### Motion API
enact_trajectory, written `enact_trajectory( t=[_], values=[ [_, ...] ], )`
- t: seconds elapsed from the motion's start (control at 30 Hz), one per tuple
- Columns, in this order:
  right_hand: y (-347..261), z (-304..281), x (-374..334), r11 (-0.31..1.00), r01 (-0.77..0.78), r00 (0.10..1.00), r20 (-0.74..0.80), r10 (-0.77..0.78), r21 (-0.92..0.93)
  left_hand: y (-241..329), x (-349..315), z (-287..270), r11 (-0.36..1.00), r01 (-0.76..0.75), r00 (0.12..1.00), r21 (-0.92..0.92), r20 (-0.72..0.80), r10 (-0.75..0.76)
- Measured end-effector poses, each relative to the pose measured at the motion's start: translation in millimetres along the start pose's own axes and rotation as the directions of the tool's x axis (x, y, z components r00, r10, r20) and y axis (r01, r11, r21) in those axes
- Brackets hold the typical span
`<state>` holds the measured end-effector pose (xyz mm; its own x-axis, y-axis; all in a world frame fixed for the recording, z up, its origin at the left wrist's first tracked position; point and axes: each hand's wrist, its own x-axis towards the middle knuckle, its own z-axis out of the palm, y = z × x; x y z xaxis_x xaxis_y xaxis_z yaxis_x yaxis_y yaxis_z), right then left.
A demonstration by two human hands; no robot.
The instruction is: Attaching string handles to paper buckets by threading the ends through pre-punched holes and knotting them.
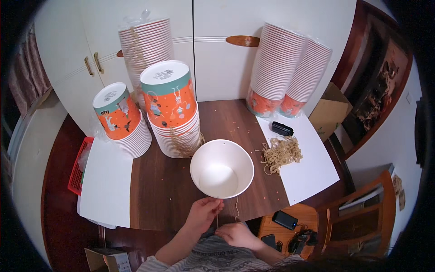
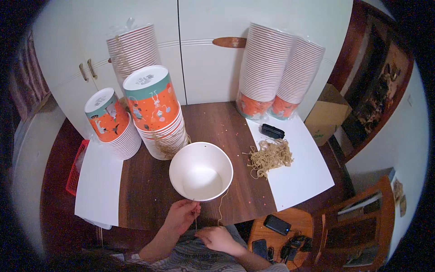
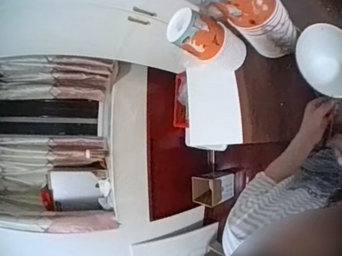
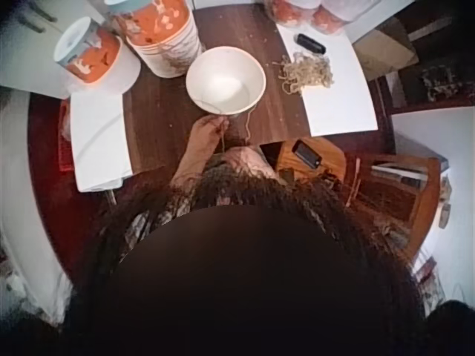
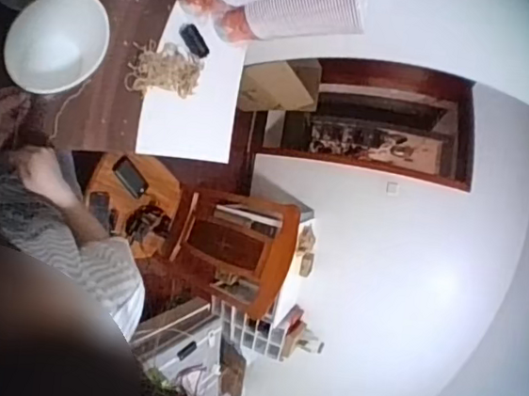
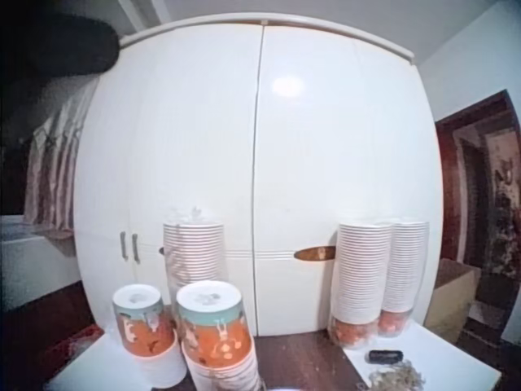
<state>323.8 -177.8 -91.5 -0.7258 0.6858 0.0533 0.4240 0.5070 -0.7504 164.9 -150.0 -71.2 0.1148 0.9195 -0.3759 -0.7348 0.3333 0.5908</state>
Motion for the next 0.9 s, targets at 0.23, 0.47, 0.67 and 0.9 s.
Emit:
enact_trajectory(
  t=[0.23, 0.47, 0.67, 0.9],
  values=[
    [-11.4, -5.7, -0.5, 0.994, 0.046, 0.998, 0.034, -0.043, -0.095, 0.7, 0.3, -2.9, 0.989, 0.135, 0.990, -0.065, 0.042, -0.132],
    [8.1, -31.0, -18.5, 1.000, 0.006, 0.979, 0.202, -0.011, 0.024, -1.1, 5.7, -9.5, 0.951, -0.027, 1.000, 0.308, 0.014, 0.024],
    [17.4, -109.2, -63.4, 0.989, -0.109, 0.956, 0.284, 0.077, 0.097, 23.0, -0.4, -24.1, 0.756, -0.362, 0.918, 0.545, 0.070, 0.390],
    [27.8, -152.4, -159.3, 0.787, -0.289, 0.852, -0.227, 0.471, 0.545, 90.4, 31.1, -5.4, 0.359, -0.555, 0.737, 0.751, 0.242, 0.631]
  ],
)
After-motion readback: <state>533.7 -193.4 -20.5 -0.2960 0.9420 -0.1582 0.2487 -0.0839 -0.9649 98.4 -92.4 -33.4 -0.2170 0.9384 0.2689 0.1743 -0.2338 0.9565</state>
